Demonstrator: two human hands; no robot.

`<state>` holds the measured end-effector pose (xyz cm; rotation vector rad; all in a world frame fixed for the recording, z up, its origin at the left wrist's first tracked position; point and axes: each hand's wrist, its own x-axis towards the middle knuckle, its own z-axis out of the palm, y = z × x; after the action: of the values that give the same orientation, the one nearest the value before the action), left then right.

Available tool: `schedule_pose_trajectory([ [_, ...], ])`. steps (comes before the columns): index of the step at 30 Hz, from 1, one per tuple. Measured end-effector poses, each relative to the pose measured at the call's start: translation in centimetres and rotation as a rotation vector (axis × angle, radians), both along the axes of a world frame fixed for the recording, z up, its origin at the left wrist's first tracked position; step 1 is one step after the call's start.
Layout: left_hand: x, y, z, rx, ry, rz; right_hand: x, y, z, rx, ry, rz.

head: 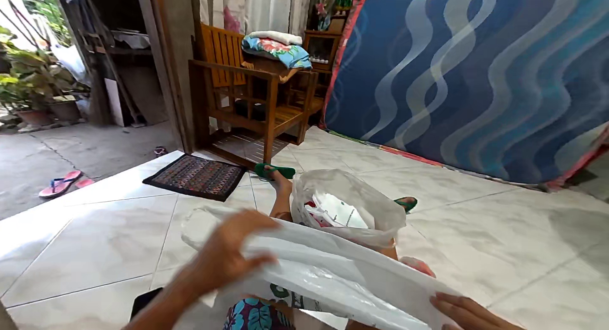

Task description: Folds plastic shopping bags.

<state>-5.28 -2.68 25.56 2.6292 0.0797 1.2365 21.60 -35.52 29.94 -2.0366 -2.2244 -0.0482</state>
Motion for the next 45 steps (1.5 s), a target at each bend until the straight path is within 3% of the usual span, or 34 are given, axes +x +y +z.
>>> schedule_pose_trajectory([
  [1, 1.6, -3.0, -0.5, 0.11, 0.043, -0.079, -0.2, 0.1, 0.7, -0.024, -0.035, -0.02],
  [4, 5.2, -8.4, -2.9, 0.407, 0.074, -0.067, -1.0, 0.4, 2.2, -0.033, -0.089, -0.028],
  [10, 7.8, -9.2, -4.4, 0.521, 0.055, 0.001, -1.1, -0.5, 2.3, 0.038, -0.137, -0.047],
  [15, 5.5, -6.0, -4.3, 0.225, 0.419, 0.001, 0.3, -2.5, 2.4, 0.091, -0.108, -0.107],
  [20, 3.5, 1.2, -3.0, -0.209, 1.032, 0.037, 1.9, -3.9, 1.0, 0.087, -0.067, -0.136],
  [22, 3.1, 3.5, -3.9, -0.283, 1.137, 0.029, 2.6, -4.3, 0.5, 0.085, -0.053, -0.159],
  [26, 1.6, 6.4, -5.9, -0.43, 1.135, 0.032, 4.6, -4.9, 0.0, 0.047, -0.026, -0.208],
  [31, -0.2, 7.4, -5.8, -0.542, 1.158, 0.163, 6.0, -5.4, -0.3, 0.108, -0.049, -0.233],
  [37, -0.4, 7.0, -4.1, -0.443, 1.126, 0.4, 8.0, -6.7, -0.9, 0.143, -0.24, -0.274],
  [39, -0.4, 6.6, -3.6, -0.308, 0.963, 0.484, 7.9, -6.6, -1.2, 0.141, -0.314, -0.293],
  [43, -1.2, 8.0, -3.7, 0.078, 0.332, 0.517, 8.3, -6.1, -2.5, 0.179, -0.423, -0.347],
  [45, -1.3, 8.3, -2.9, 0.211, 0.198, 0.535, 8.9, -6.1, -3.1, 0.196, -0.406, -0.357],
])
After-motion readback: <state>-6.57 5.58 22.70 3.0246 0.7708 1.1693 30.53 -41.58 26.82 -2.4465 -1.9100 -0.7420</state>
